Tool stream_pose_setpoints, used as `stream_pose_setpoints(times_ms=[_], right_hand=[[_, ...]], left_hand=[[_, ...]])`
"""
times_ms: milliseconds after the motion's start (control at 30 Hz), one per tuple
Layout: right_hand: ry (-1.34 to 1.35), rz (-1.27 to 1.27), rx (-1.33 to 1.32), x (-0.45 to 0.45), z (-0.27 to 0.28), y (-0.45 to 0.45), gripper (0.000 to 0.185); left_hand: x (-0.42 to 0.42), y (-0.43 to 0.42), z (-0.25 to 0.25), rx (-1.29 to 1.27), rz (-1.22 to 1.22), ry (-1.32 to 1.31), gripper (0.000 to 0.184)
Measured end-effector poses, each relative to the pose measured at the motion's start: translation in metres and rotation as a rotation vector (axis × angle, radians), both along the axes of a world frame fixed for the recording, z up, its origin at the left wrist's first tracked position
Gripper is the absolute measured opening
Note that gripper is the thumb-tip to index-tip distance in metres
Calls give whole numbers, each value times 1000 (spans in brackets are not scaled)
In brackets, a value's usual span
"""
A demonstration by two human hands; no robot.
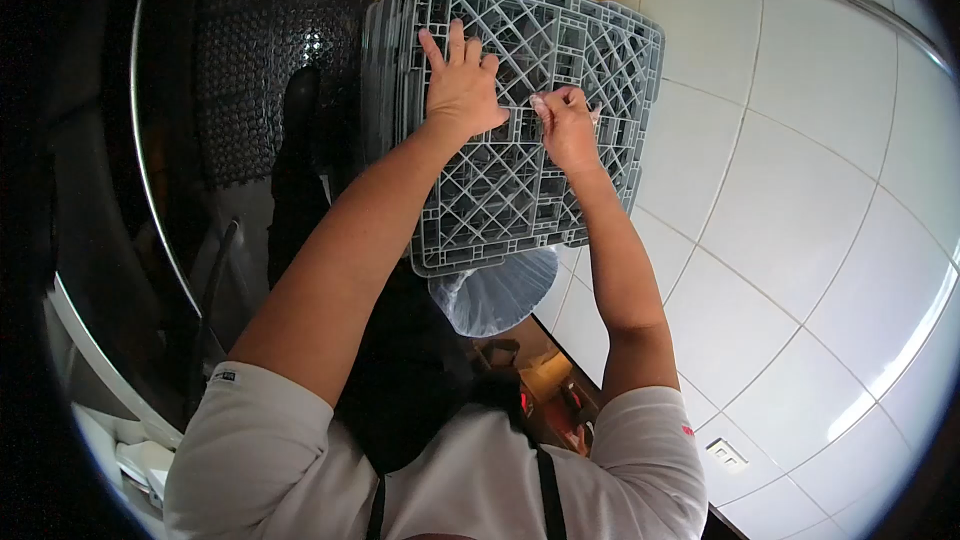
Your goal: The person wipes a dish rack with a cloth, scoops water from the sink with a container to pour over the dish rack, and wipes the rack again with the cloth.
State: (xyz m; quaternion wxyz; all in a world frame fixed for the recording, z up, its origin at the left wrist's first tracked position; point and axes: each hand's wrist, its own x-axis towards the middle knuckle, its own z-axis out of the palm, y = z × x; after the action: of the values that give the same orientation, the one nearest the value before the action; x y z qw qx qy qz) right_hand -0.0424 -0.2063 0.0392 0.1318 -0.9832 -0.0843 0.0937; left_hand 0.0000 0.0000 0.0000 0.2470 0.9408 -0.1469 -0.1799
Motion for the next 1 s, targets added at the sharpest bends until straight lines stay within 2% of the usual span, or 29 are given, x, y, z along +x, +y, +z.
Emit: stream_pose_setpoints(times_ms=[167,267,367,400,500,600,700,733,833,867,967,1000], right_hand=[[73,26,-39,6,12,-3,8],[-6,-13,-51,14,6,11,6],[20,94,-84,21,-1,11,8],[91,61,-65,23,-3,11,11],[196,-52,6,12,5,8,30],[30,-5,14,-1,26,21,53],[-145,107,-41,-21,2,-2,75],[-227,56,11,-29,-1,-1,60],[-167,71,-2,-28,-4,3,43],[-234,165,-33,-23,-1,3,26],[-88,296,-83,4,11,12,21],[-75,216,-57,6,-2,9,15]], left_hand=[[-1,-6,-1,-27,5,-8,78],[-2,-2,-3,-13,9,-15,77],[-1,-2,-3,-19,5,-16,77],[-1,-2,-3,-22,4,-21,78],[-3,-1,-2,-23,4,-24,78],[-2,-2,-3,-21,6,-30,78],[-2,-2,-3,-11,5,-27,79],[-3,-2,-3,-24,13,-46,78],[-3,-3,-2,-12,14,-43,78],[-3,-3,-2,-8,14,-42,78],[-3,-3,-1,12,3,-30,77],[-3,-2,1,23,-3,-24,77]])
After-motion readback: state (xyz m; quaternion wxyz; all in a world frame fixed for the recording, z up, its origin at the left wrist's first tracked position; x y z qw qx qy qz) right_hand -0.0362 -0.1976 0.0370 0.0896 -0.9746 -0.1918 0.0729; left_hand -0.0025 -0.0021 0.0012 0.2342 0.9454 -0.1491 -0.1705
